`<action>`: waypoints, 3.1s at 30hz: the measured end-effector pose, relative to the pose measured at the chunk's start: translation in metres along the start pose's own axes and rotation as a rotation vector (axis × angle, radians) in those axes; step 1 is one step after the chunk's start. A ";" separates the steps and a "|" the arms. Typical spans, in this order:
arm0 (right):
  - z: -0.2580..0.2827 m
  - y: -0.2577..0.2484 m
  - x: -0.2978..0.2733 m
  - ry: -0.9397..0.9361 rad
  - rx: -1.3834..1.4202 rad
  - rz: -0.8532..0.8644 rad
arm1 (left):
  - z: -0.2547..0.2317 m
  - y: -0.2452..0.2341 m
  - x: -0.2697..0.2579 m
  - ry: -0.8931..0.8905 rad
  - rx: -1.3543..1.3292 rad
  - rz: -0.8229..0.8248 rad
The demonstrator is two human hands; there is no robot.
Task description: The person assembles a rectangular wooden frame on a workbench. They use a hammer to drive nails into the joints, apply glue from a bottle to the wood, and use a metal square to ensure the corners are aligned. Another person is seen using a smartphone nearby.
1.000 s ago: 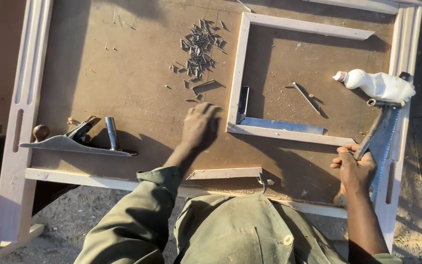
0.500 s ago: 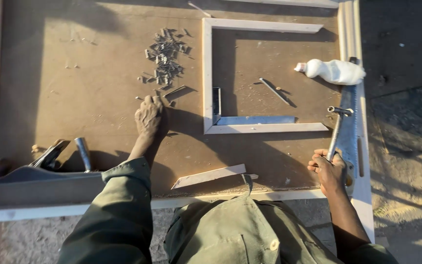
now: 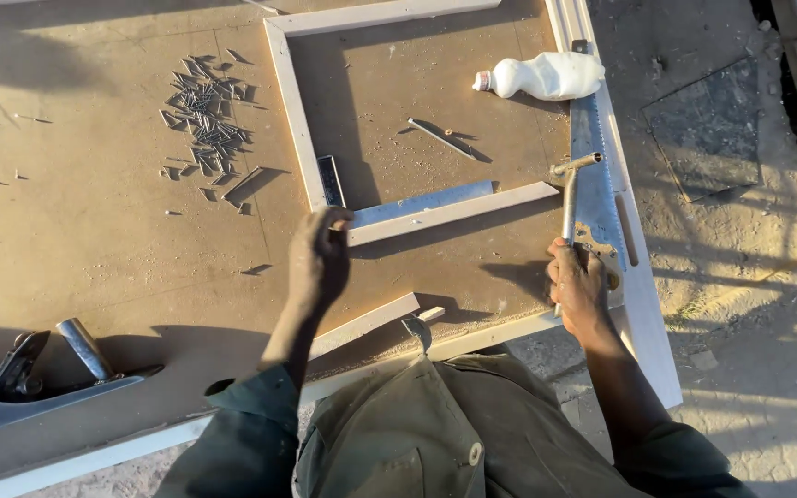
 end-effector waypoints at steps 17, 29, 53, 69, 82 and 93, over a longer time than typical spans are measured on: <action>0.106 -0.053 -0.003 -0.087 0.523 0.226 | -0.111 0.265 0.039 0.209 -0.041 0.515; 0.014 -0.040 -0.017 0.120 0.162 0.160 | -0.106 0.276 0.032 0.349 0.078 0.403; 0.004 -0.031 -0.006 -0.059 -0.488 0.177 | -0.067 0.312 0.021 0.320 0.153 0.529; 0.007 -0.017 -0.021 -0.002 -0.089 0.195 | 0.041 0.015 0.042 -0.239 0.490 -0.119; 0.020 -0.006 -0.024 -0.032 0.115 0.217 | -0.037 0.109 0.011 0.350 0.409 0.424; 0.004 -0.008 -0.018 -0.042 0.061 0.196 | -0.013 0.095 0.001 0.475 0.384 0.301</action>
Point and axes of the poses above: each hand's wrist, its own x-axis towards the middle knuckle, its own y-axis out of the palm, z = x × y, the point moved 10 cm from there along x, towards the middle knuckle, and after that the axes turned 3 degrees about -y, right-handed, at the moved point
